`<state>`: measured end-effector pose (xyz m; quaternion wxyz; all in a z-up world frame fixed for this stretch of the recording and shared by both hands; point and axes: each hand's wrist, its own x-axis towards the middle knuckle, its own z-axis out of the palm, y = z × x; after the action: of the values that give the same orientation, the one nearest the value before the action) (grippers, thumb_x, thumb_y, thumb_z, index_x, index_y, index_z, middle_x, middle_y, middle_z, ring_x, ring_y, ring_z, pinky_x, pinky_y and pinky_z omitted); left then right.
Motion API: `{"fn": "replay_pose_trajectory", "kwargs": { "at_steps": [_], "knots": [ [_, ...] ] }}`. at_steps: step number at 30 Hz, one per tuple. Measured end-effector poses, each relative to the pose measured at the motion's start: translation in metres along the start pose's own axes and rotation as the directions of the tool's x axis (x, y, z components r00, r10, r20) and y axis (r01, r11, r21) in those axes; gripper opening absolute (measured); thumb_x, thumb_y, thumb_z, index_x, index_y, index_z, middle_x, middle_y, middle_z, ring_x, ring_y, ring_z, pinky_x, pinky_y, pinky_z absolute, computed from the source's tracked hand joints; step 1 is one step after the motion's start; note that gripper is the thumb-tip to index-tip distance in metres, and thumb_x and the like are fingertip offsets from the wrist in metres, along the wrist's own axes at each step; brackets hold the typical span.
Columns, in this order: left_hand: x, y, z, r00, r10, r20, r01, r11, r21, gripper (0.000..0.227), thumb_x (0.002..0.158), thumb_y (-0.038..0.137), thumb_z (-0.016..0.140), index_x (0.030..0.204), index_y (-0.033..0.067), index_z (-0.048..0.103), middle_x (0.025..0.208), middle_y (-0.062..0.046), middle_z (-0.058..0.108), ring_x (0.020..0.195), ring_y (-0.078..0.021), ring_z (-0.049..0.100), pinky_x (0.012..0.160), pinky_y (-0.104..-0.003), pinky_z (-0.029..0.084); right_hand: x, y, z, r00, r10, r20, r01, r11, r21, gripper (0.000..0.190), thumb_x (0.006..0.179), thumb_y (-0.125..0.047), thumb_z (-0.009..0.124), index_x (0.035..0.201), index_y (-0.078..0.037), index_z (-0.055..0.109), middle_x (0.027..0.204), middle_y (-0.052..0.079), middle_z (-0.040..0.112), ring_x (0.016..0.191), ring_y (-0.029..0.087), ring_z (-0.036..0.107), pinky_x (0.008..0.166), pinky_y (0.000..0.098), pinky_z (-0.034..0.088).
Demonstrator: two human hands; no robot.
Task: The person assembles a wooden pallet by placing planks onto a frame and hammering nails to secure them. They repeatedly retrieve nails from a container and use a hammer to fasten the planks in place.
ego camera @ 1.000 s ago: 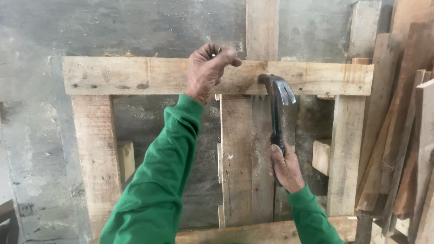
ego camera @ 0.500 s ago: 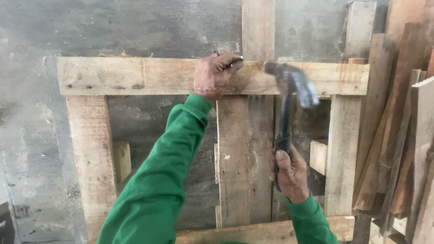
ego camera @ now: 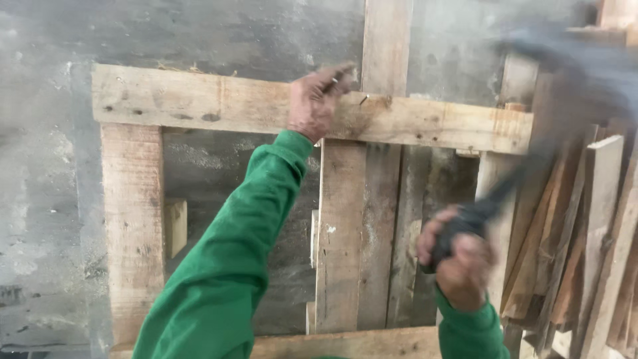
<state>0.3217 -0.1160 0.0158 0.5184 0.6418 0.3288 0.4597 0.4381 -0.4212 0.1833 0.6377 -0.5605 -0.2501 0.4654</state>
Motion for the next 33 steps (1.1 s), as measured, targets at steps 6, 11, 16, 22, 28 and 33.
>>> {"fn": "replay_pose_trajectory", "kwargs": {
  "at_steps": [6,11,16,22,28,33],
  "knots": [
    [0.011,-0.02,0.004,0.905,0.001,-0.425,0.109,0.966,0.234,0.025,0.109,0.035,0.054,0.104,0.0154,0.068,0.082,-0.003,0.07,0.071,-0.0109,0.064,0.057,-0.029,0.059,0.039,0.013,0.007,0.928,-0.359,0.098,0.372,0.903,-0.214,0.047,0.099,-0.052,0.066,0.107,-0.006,0.057,0.072,0.009,0.058,0.052,0.018,0.055,0.045,0.0324,0.051],
    [0.013,0.006,-0.005,0.955,-0.034,-0.294,0.136,0.932,0.334,0.029,0.11,0.039,0.054,0.098,0.0148,0.064,0.085,0.0,0.07,0.074,-0.0092,0.066,0.064,-0.032,0.059,0.034,0.013,0.008,0.928,0.297,-0.226,-0.355,0.89,-0.285,0.053,0.095,-0.053,0.062,0.103,-0.001,0.054,0.066,0.008,0.054,0.046,0.018,0.05,0.039,0.0335,0.044],
    [0.029,0.043,-0.019,0.939,-0.189,0.287,-0.067,0.719,0.692,0.027,0.105,0.044,0.06,0.103,0.0202,0.072,0.085,-0.005,0.07,0.07,-0.0181,0.063,0.059,-0.036,0.054,-0.013,0.008,-0.015,0.997,-0.031,-0.078,0.034,0.998,0.047,0.049,0.099,-0.047,0.068,0.113,-0.001,0.057,0.077,0.008,0.059,0.058,0.016,0.056,0.05,0.031,0.049],
    [0.033,0.054,-0.018,0.78,-0.467,0.416,-0.02,0.646,0.763,0.029,0.096,0.047,0.063,0.116,0.0294,0.075,0.087,0.0,0.071,0.067,-0.015,0.06,0.061,-0.035,0.054,-0.061,0.038,-0.026,0.948,0.256,-0.192,-0.313,0.866,-0.391,0.045,0.095,-0.042,0.062,0.114,-0.002,0.059,0.062,0.004,0.062,0.043,0.012,0.053,0.034,0.0297,0.044],
    [0.045,0.056,-0.011,0.811,-0.377,0.447,-0.169,0.58,0.797,0.027,0.098,0.047,0.067,0.108,0.0276,0.081,0.098,-0.001,0.074,0.083,-0.0199,0.062,0.076,-0.042,0.052,-0.073,0.053,0.0,0.96,0.261,0.099,-0.053,0.517,-0.854,0.043,0.093,-0.037,0.069,0.12,-0.004,0.062,0.061,0.006,0.064,0.044,0.008,0.055,0.037,0.0304,0.045],
    [0.04,0.054,-0.011,0.775,-0.519,0.359,0.013,0.582,0.813,0.029,0.092,0.047,0.066,0.114,0.032,0.077,0.108,0.002,0.076,0.09,-0.0191,0.068,0.081,-0.04,0.055,0.007,0.046,0.043,0.732,0.341,0.59,0.559,0.195,-0.806,0.043,0.107,-0.048,0.052,0.117,-0.006,0.051,0.074,0.009,0.058,0.04,0.012,0.045,0.029,0.0312,0.039]
  ]
}}
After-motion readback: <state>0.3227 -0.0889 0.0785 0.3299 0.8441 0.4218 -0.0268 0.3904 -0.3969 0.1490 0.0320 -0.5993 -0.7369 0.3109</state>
